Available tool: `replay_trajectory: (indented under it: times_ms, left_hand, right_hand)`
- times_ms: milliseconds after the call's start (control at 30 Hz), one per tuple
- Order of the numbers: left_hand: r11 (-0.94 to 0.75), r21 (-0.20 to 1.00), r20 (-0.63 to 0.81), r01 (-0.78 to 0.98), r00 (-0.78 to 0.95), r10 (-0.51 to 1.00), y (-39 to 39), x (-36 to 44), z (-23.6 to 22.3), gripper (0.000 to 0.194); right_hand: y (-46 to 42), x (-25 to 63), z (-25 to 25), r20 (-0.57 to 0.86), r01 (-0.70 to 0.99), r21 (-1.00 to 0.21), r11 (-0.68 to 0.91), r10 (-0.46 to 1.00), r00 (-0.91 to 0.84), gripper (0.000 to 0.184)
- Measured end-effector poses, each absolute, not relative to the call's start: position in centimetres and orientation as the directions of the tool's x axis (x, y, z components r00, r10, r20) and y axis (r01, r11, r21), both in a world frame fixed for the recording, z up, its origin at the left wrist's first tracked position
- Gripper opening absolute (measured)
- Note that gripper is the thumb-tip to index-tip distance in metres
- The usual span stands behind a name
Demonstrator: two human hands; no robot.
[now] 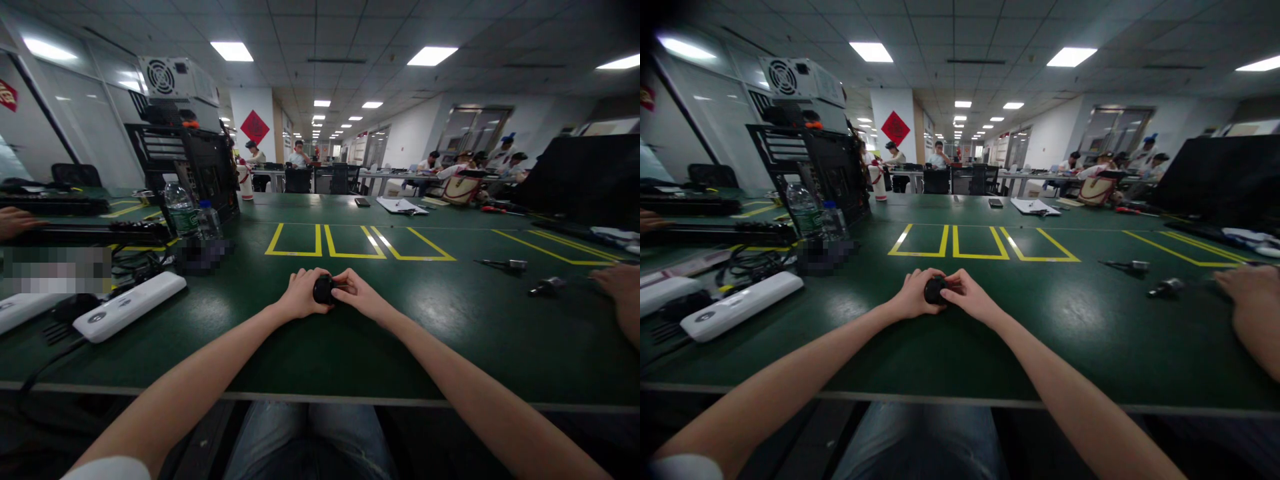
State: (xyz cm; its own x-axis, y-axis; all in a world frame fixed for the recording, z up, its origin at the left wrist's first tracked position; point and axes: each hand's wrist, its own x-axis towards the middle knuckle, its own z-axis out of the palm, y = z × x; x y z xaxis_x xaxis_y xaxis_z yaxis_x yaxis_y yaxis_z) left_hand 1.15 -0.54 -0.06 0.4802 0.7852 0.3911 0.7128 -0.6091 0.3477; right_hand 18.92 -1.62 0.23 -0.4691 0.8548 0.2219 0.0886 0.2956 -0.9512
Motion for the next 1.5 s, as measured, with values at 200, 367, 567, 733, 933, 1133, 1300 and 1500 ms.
replay_trajectory:
  times_ms: [200,367,567,733,933,1133,1300,1500]
  left_hand:
    - [-0.621,0.343,0.411,0.705,0.482,0.774,-0.48,1.07,-0.23,0.061]
    - [-0.615,0.335,0.402,0.713,0.483,0.778,-0.55,1.11,-0.1,0.061]
    - [-0.621,0.348,0.401,0.703,0.487,0.776,-0.43,1.03,-0.11,0.061]
    - [-0.612,0.348,0.392,0.71,0.483,0.783,-0.53,1.05,-0.01,0.061]
    - [-0.619,0.336,0.421,0.71,0.475,0.773,-0.4,1.18,-0.33,0.061]
    - [-0.628,0.342,0.422,0.699,0.482,0.768,-0.36,1.09,-0.38,0.062]
    - [-0.627,0.346,0.415,0.698,0.485,0.77,-0.49,1.06,-0.17,0.061]
    - [-0.619,0.355,0.401,0.701,0.483,0.778,-0.54,1.12,-0.1,0.06]
  right_hand:
    - [-1.87,18.87,0.79,0.186,0.097,-0.962,0.256,0.871,-0.455,0.028]
    - [-1.85,19.06,0.65,0.188,0.05,-0.968,0.245,0.844,-0.503,0.032]
    - [-1.84,19.0,0.4,0.212,0.046,-0.962,0.269,0.843,-0.495,0.029]
    - [-1.73,18.84,0.45,0.214,0.104,-0.953,0.286,0.874,-0.437,0.026]
    - [-1.66,18.96,0.37,0.182,0.092,-0.962,0.256,0.855,-0.485,0.031]
    - [-1.91,19.09,0.57,0.214,0.086,-0.954,0.288,0.851,-0.48,0.025]
    - [-1.69,18.91,0.53,0.226,0.105,-0.949,0.298,0.871,-0.436,0.024]
    - [-1.71,19.04,0.63,0.164,0.117,-0.962,0.245,0.868,-0.469,0.03]
